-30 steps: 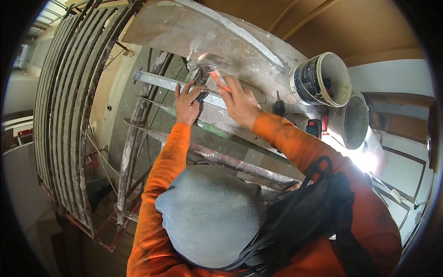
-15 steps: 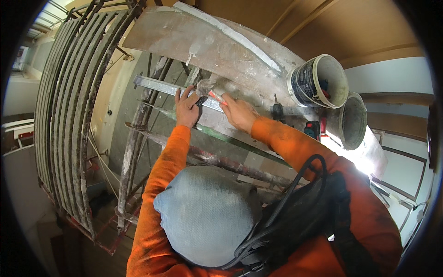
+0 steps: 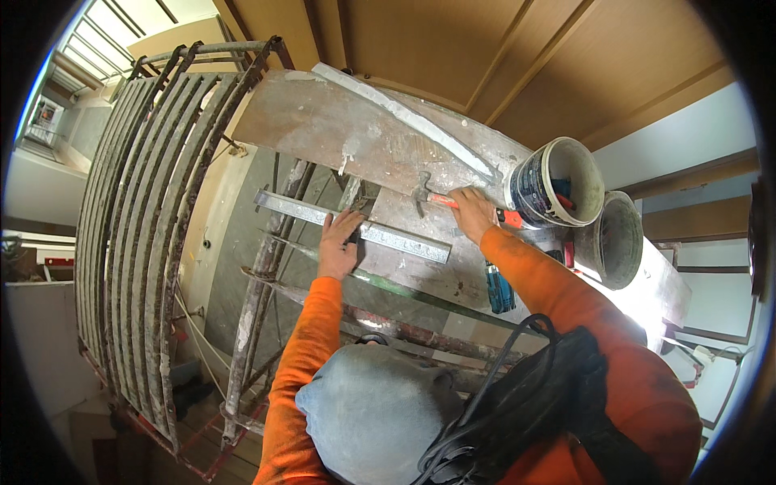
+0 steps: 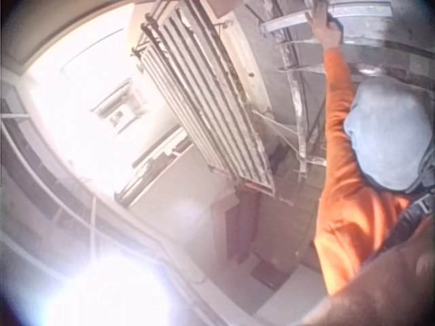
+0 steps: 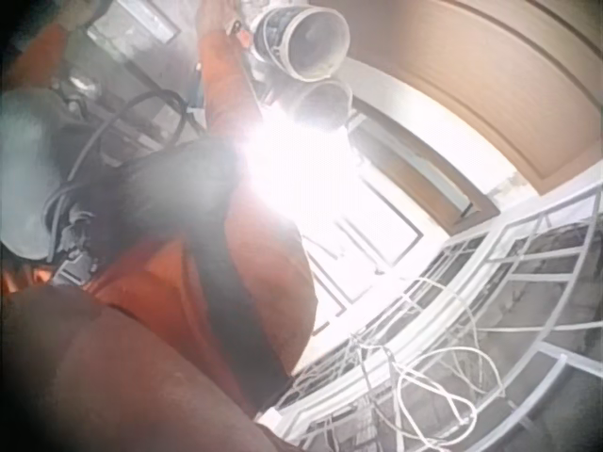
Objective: The person secures a metal strip to a ceiling panel using a hammer and a cordless drill. They then handle a small black component with wires, manipulating it with both hands.
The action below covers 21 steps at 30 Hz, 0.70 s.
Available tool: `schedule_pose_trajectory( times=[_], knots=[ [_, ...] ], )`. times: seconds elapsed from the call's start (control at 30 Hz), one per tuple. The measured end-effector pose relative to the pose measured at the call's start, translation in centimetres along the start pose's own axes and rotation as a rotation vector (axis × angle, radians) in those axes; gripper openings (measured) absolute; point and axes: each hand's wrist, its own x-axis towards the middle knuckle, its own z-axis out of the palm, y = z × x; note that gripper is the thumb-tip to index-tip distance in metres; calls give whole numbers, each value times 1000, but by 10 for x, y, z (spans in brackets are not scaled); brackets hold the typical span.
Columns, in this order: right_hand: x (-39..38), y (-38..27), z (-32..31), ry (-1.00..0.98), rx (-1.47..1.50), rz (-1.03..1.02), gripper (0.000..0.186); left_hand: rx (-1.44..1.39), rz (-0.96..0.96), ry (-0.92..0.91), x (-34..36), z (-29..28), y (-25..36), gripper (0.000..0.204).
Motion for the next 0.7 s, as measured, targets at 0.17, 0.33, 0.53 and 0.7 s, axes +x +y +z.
schedule_pose_trajectory(
  times=[0.17,0.33,0.53,0.7],
  knots=[
    [20,-54,8,-511,54,-94,31,115,4,-2,3,-4,-10,64],
    [24,-117,40,-493,260,-197,31,102,18,2,3,1,-9,67],
    [26,-116,52,-439,320,-46,29,83,1,-49,2,-4,-8,70],
    [30,-114,57,-352,309,-225,27,106,5,-56,1,-3,-10,71]
  ],
)
